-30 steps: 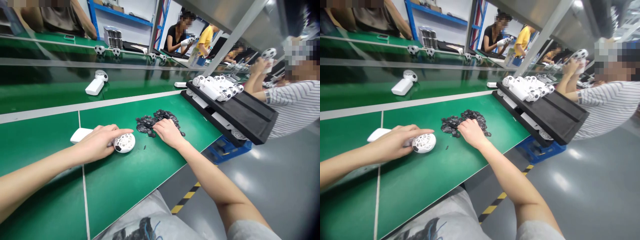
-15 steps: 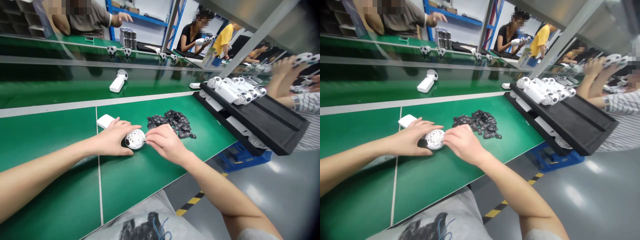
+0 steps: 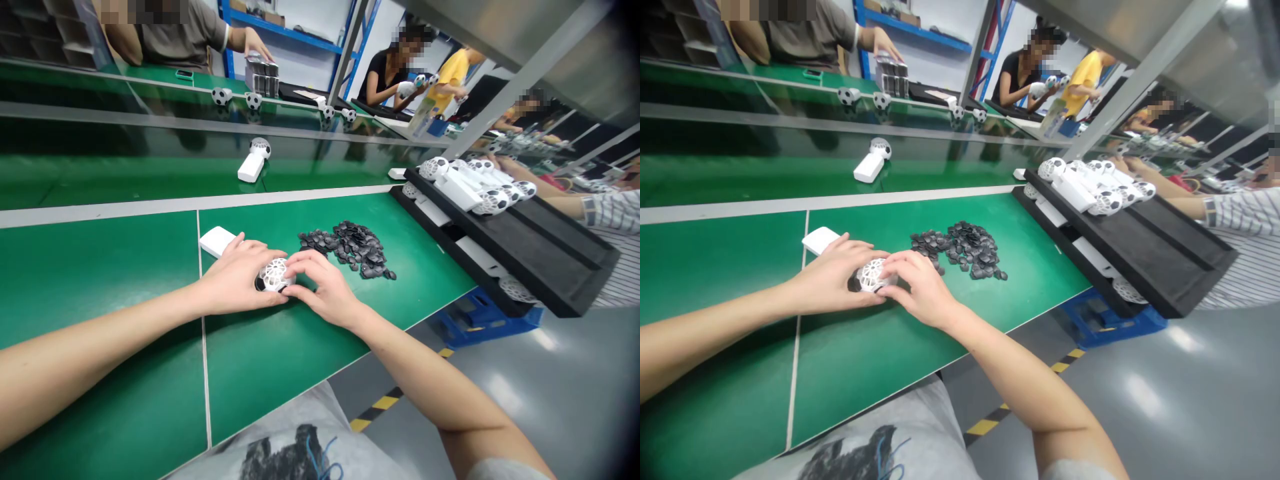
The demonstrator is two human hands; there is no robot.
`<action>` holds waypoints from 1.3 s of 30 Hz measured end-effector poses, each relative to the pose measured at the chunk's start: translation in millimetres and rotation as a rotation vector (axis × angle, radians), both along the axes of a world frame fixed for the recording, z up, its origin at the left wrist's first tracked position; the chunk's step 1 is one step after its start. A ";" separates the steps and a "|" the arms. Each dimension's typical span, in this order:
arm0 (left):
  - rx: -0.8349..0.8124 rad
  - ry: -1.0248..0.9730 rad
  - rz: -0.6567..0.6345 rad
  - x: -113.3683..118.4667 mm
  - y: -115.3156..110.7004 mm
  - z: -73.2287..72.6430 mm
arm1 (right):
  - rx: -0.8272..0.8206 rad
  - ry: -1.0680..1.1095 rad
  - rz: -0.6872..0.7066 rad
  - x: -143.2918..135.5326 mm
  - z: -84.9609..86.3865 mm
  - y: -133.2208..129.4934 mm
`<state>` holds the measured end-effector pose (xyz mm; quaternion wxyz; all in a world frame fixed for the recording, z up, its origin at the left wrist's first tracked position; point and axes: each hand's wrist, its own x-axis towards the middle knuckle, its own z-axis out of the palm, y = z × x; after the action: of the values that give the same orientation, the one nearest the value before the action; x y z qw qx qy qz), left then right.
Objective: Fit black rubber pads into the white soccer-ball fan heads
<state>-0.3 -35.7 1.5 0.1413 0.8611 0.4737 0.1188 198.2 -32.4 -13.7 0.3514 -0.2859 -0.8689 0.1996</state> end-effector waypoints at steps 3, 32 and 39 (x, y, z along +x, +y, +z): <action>0.008 -0.003 0.001 0.2 -0.8 0.3 | -0.123 0.082 -0.029 -0.7 -5.0 3.7; -0.131 -0.031 -0.174 -21.6 6.9 2.6 | -0.296 0.068 -0.398 47.4 -11.5 27.7; -0.022 -0.035 -0.022 -3.2 -2.9 -4.2 | -0.080 -0.227 -0.365 77.4 -15.5 24.4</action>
<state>-3.5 -38.6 -2.6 0.1603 0.8624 0.4629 0.1272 275.6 -7.9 -29.1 0.2702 -0.4726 -0.8281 0.1336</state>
